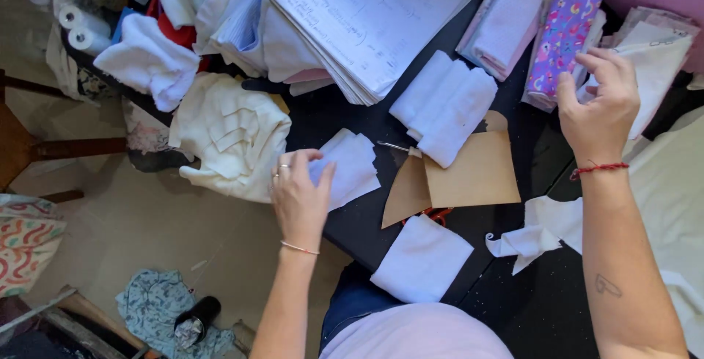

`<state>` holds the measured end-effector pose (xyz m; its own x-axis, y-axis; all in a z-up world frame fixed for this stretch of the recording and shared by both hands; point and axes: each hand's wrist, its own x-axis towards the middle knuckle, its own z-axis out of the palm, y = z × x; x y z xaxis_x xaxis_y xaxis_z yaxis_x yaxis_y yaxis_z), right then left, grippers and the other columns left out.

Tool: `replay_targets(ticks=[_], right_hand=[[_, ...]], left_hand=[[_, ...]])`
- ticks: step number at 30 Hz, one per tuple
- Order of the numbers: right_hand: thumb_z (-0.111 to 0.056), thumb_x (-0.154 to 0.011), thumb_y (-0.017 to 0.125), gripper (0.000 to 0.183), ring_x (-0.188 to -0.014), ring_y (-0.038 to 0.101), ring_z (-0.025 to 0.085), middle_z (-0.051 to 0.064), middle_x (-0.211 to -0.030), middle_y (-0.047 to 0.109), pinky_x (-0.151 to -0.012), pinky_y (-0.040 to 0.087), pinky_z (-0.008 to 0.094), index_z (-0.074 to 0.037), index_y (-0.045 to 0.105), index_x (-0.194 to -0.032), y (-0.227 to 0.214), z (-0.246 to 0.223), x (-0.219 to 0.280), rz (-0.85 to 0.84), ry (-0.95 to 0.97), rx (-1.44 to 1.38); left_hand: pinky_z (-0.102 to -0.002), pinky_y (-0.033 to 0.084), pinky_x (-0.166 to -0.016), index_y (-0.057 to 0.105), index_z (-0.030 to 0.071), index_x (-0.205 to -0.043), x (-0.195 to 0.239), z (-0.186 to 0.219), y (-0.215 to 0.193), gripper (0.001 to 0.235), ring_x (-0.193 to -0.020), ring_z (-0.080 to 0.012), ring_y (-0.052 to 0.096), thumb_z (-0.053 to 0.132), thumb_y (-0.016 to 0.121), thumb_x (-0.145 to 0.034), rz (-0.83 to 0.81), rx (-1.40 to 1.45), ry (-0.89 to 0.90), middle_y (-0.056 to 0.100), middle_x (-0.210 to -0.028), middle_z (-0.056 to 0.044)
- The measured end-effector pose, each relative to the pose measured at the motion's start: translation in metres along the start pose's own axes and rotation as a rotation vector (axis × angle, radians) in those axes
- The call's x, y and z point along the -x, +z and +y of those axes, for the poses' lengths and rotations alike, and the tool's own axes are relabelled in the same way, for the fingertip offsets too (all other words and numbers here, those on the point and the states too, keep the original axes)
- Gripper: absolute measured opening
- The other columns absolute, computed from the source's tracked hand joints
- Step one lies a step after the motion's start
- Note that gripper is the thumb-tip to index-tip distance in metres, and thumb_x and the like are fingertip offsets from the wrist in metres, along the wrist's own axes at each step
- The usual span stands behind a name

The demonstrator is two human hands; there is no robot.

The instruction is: Cutting fabric with a rotary cutter and marking it using a cardboard template and pen

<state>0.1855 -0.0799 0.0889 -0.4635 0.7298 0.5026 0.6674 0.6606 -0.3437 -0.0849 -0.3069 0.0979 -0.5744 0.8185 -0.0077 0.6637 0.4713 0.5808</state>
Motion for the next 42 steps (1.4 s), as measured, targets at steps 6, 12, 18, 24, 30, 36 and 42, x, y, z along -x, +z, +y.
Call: replay_targets(ticks=[6, 12, 18, 24, 30, 36, 42], right_hand=[[0.009, -0.087, 0.061, 0.019, -0.098, 0.053, 0.027, 0.022, -0.106, 0.056, -0.06, 0.05, 0.031, 0.009, 0.063, -0.106, -0.007, -0.008, 0.011, -0.011, 0.067, -0.063], [0.01, -0.085, 0.06, 0.023, -0.088, 0.051, 0.026, 0.023, -0.108, 0.056, -0.061, 0.051, 0.032, 0.011, 0.062, -0.108, -0.016, -0.001, 0.022, -0.026, 0.078, -0.06], [0.006, -0.084, 0.06, 0.023, -0.083, 0.055, 0.025, 0.021, -0.105, 0.054, -0.063, 0.048, 0.029, 0.008, 0.06, -0.107, -0.018, 0.016, 0.027, -0.023, 0.166, -0.087], [0.002, -0.083, 0.059, 0.022, -0.083, 0.058, 0.02, 0.016, -0.101, 0.052, -0.065, 0.05, 0.027, 0.004, 0.058, -0.105, -0.021, 0.016, 0.026, 0.006, 0.378, -0.205], [-0.005, -0.081, 0.061, 0.025, -0.088, 0.059, 0.027, 0.014, -0.101, 0.054, -0.069, 0.048, 0.031, -0.005, 0.059, -0.106, -0.021, 0.031, 0.031, 0.034, 0.531, -0.259], [-0.006, -0.082, 0.059, 0.027, -0.088, 0.059, 0.02, 0.013, -0.102, 0.055, -0.067, 0.048, 0.025, -0.004, 0.057, -0.109, -0.026, 0.037, 0.032, 0.031, 0.633, -0.368], [-0.001, -0.083, 0.057, 0.025, -0.083, 0.059, 0.019, 0.017, -0.1, 0.056, -0.061, 0.05, 0.023, 0.001, 0.055, -0.108, -0.031, 0.036, 0.033, 0.074, 0.668, -0.464]], left_hand=[[-0.04, 0.04, -0.065, 0.054, 0.016, -0.086, 0.013, -0.026, 0.003, 0.028, -0.079, -0.0259, 0.051, 0.031, 0.069, -0.067, -0.145, -0.217, -0.037, 0.05, -0.083, -0.004], [-0.041, 0.038, -0.077, 0.053, 0.016, -0.076, 0.014, -0.022, 0.003, 0.02, -0.093, -0.0298, 0.047, 0.028, 0.066, -0.068, -0.059, -0.051, 0.058, 0.044, -0.111, -0.011], [-0.044, 0.038, -0.073, 0.047, 0.014, -0.097, -0.002, -0.032, 0.006, 0.046, -0.088, -0.0282, 0.052, 0.035, 0.067, -0.062, -0.257, -0.089, -0.199, 0.054, -0.085, -0.002], [-0.043, 0.039, -0.071, 0.05, 0.012, -0.091, 0.005, 0.012, -0.005, 0.037, -0.086, -0.0305, 0.05, 0.03, 0.061, -0.061, -0.303, -0.076, -0.152, 0.05, -0.091, -0.009], [-0.044, 0.045, -0.078, 0.046, 0.019, -0.107, -0.03, 0.114, -0.011, 0.049, -0.094, -0.0368, 0.056, 0.038, 0.063, -0.066, -0.505, 0.449, -0.18, 0.061, -0.098, -0.014], [-0.049, 0.043, -0.083, 0.035, 0.009, -0.126, -0.065, 0.112, 0.077, 0.066, -0.106, -0.0374, 0.048, 0.036, 0.062, -0.071, -0.49, 0.202, 0.041, 0.049, -0.116, -0.019], [-0.044, 0.046, -0.077, 0.045, 0.007, -0.116, -0.065, 0.167, 0.096, 0.052, -0.095, -0.0352, 0.053, 0.01, 0.065, -0.068, -0.08, 0.126, 0.414, 0.048, -0.108, -0.014]])
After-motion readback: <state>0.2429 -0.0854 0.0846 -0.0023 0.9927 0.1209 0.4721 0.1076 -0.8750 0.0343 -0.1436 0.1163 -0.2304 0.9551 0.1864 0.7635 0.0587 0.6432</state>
